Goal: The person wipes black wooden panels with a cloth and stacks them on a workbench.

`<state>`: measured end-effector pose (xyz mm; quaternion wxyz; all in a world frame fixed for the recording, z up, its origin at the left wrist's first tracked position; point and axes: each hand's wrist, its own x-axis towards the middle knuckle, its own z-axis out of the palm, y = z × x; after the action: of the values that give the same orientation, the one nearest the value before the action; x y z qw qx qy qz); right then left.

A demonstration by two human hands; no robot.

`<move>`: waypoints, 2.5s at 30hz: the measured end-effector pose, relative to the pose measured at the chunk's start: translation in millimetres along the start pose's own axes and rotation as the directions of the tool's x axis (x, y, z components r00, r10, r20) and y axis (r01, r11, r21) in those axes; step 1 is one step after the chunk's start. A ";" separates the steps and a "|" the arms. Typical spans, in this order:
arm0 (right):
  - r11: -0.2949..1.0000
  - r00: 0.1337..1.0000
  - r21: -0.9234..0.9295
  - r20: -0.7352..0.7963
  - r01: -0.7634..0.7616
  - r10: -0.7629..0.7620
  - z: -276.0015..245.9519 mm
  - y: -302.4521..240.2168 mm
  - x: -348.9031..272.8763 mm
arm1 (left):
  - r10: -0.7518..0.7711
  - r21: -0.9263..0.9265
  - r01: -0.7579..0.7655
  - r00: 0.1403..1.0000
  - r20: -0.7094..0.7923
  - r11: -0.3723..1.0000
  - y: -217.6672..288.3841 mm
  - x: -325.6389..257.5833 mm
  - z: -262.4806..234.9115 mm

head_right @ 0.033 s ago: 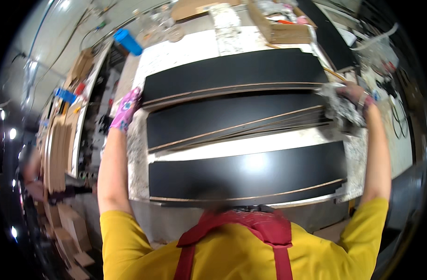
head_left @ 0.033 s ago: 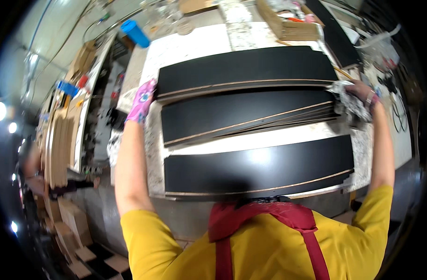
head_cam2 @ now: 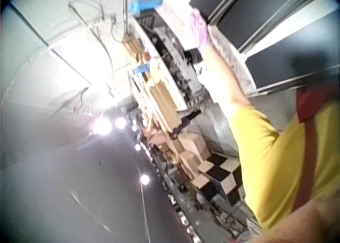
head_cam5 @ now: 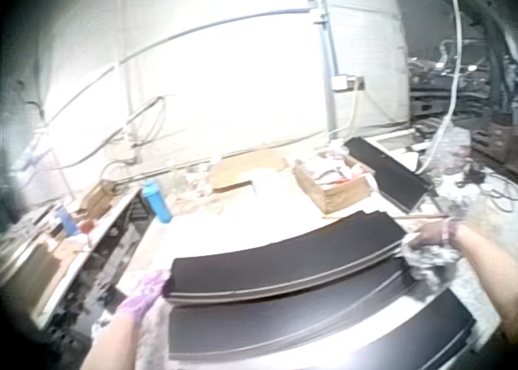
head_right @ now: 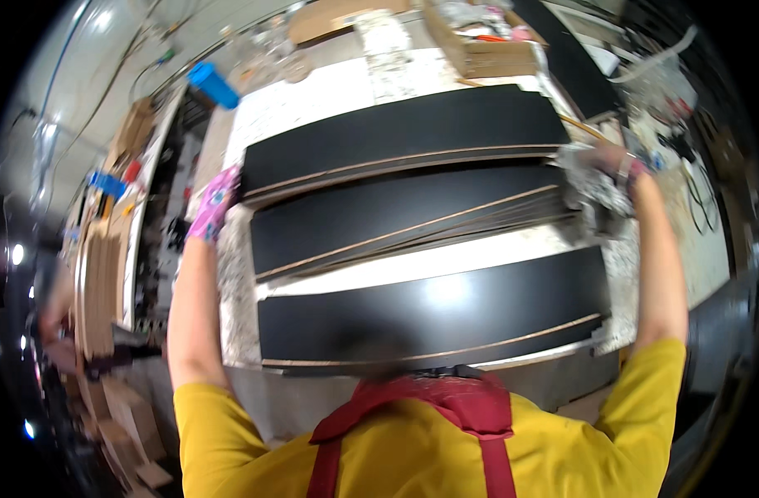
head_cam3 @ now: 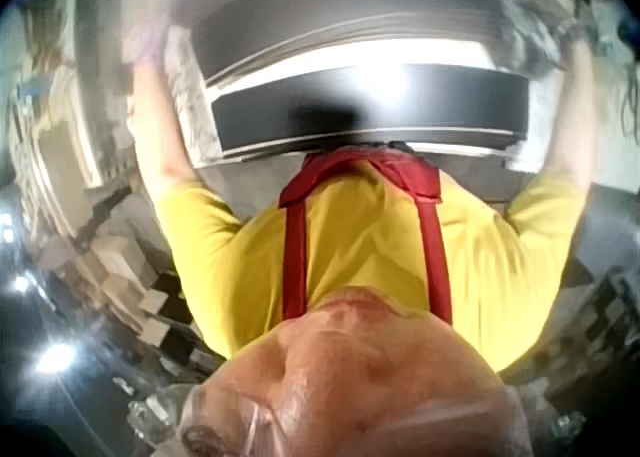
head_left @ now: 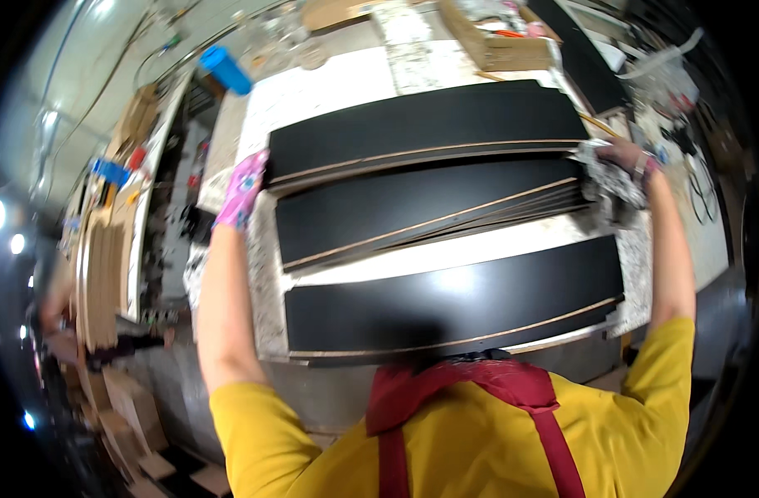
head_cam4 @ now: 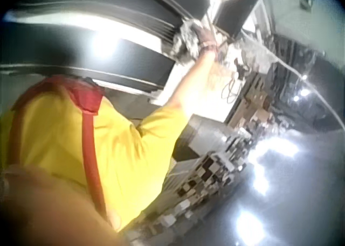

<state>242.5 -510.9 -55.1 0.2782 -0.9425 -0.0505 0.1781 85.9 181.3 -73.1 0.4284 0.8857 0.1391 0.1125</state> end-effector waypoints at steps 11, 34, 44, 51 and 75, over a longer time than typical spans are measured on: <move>0.996 0.972 -0.067 -0.228 -0.066 0.049 31.2 -29.6 -14.4 | -0.116 0.077 0.114 0.993 0.016 0.990 46.7 -13.1 11.9; 0.936 0.847 0.248 -0.411 -0.251 0.336 -45.3 117.1 -235.7 | -0.037 -0.397 0.101 0.986 0.166 0.912 172.9 -101.1 90.9; 0.880 0.669 -0.120 -0.605 0.460 -0.432 114.6 13.4 -112.5 | -0.020 -0.467 0.171 0.950 0.312 0.867 267.9 -119.4 118.0; 0.909 0.782 0.065 -0.488 -0.411 0.388 4.0 233.8 -192.8 | -0.035 -0.336 0.103 0.979 0.202 0.936 194.2 -86.9 108.1; 0.890 0.803 -0.001 -0.431 0.456 -0.412 101.2 -116.8 -102.0 | -0.320 -0.377 0.367 0.929 0.185 0.850 273.7 -147.3 136.3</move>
<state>111.2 -381.3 -39.5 0.3637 -0.9060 -0.1946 -0.0950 32.6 -131.0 48.5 0.6227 0.7433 0.2441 0.0091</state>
